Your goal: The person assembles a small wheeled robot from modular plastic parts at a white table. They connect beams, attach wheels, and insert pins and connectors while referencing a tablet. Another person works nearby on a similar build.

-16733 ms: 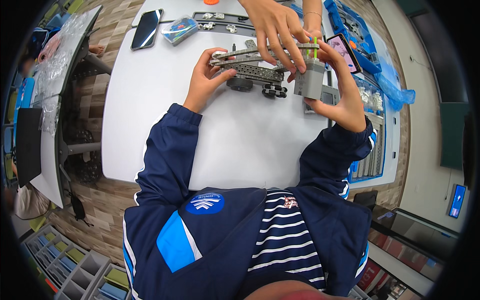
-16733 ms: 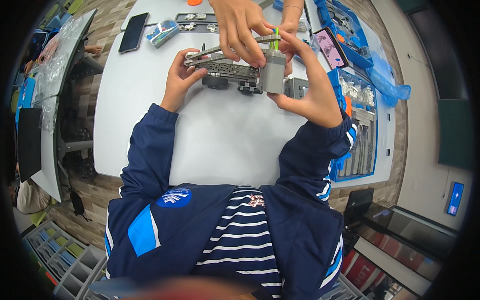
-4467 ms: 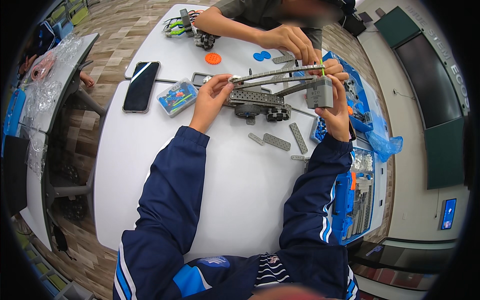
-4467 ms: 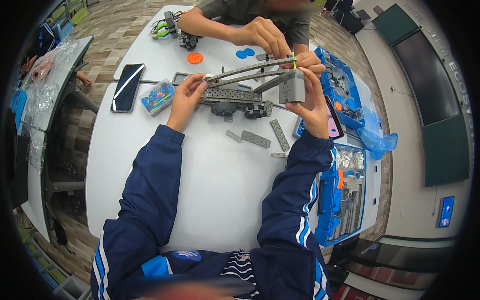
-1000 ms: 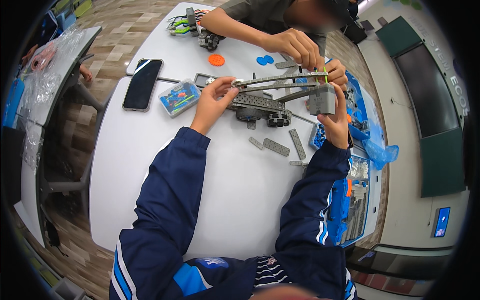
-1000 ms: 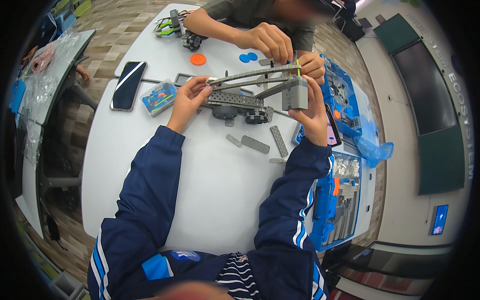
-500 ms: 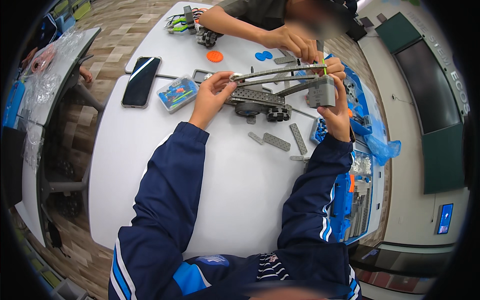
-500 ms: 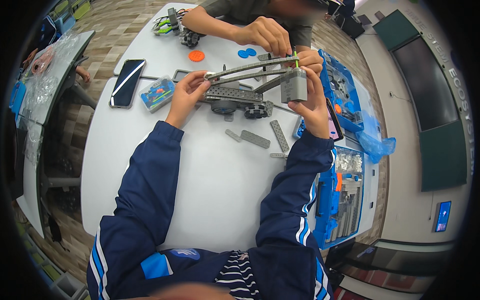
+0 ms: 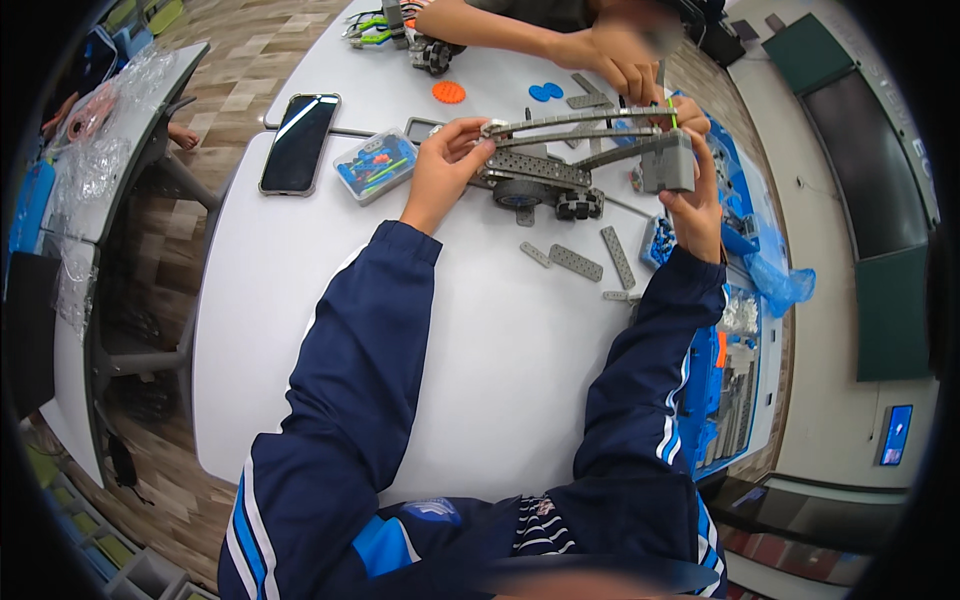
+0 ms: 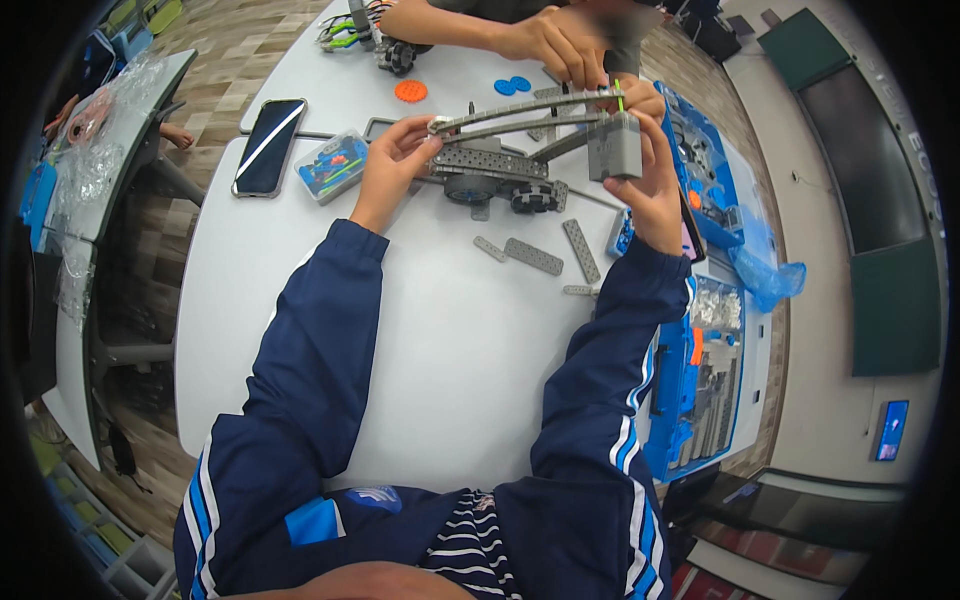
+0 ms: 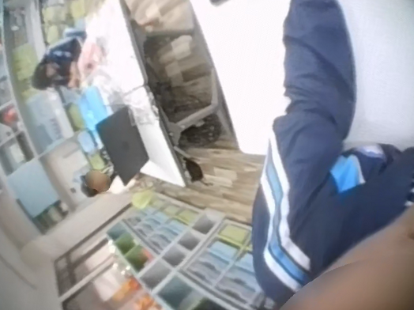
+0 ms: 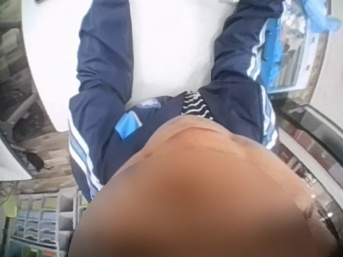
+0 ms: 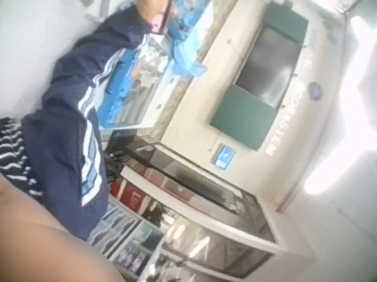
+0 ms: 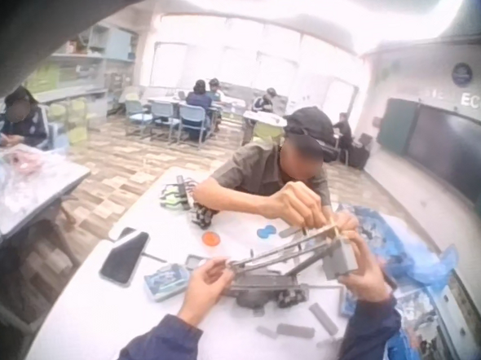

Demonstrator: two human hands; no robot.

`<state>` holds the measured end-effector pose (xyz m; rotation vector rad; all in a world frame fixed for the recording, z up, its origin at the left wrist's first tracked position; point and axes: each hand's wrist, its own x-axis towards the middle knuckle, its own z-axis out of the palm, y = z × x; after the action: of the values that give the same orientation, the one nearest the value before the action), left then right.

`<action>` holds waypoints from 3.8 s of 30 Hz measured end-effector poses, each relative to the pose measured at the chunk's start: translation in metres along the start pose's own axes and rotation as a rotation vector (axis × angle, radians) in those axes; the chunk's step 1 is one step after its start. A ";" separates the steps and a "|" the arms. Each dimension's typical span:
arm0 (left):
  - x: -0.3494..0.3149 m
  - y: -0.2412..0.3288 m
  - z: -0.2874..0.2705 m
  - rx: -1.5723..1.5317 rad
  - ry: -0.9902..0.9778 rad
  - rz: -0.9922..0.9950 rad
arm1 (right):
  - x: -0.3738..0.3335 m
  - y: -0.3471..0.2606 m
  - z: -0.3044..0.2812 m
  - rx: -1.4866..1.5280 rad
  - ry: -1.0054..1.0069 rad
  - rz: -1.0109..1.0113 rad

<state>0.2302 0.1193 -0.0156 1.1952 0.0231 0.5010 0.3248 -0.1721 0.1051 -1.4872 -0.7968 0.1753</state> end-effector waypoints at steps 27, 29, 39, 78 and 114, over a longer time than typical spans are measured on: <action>0.045 0.026 0.011 -0.335 -0.009 0.091 | -0.017 -0.028 0.033 -0.299 0.157 -0.148; 0.062 0.025 0.016 -0.367 -0.059 0.147 | -0.016 -0.024 0.031 -0.325 0.185 -0.199; 0.115 -0.004 0.013 -0.476 -0.027 0.086 | -0.036 0.052 0.080 -0.506 0.415 -0.349; -0.064 -0.023 0.082 0.313 0.032 0.163 | -0.058 -0.005 0.062 -0.836 0.084 0.067; -0.036 -0.034 0.083 0.395 -0.232 0.040 | -0.004 0.017 0.050 -0.954 0.008 -0.255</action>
<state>0.2338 0.0228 -0.0232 1.6383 -0.1056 0.3995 0.2998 -0.1318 0.0818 -2.2358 -1.1288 -0.4700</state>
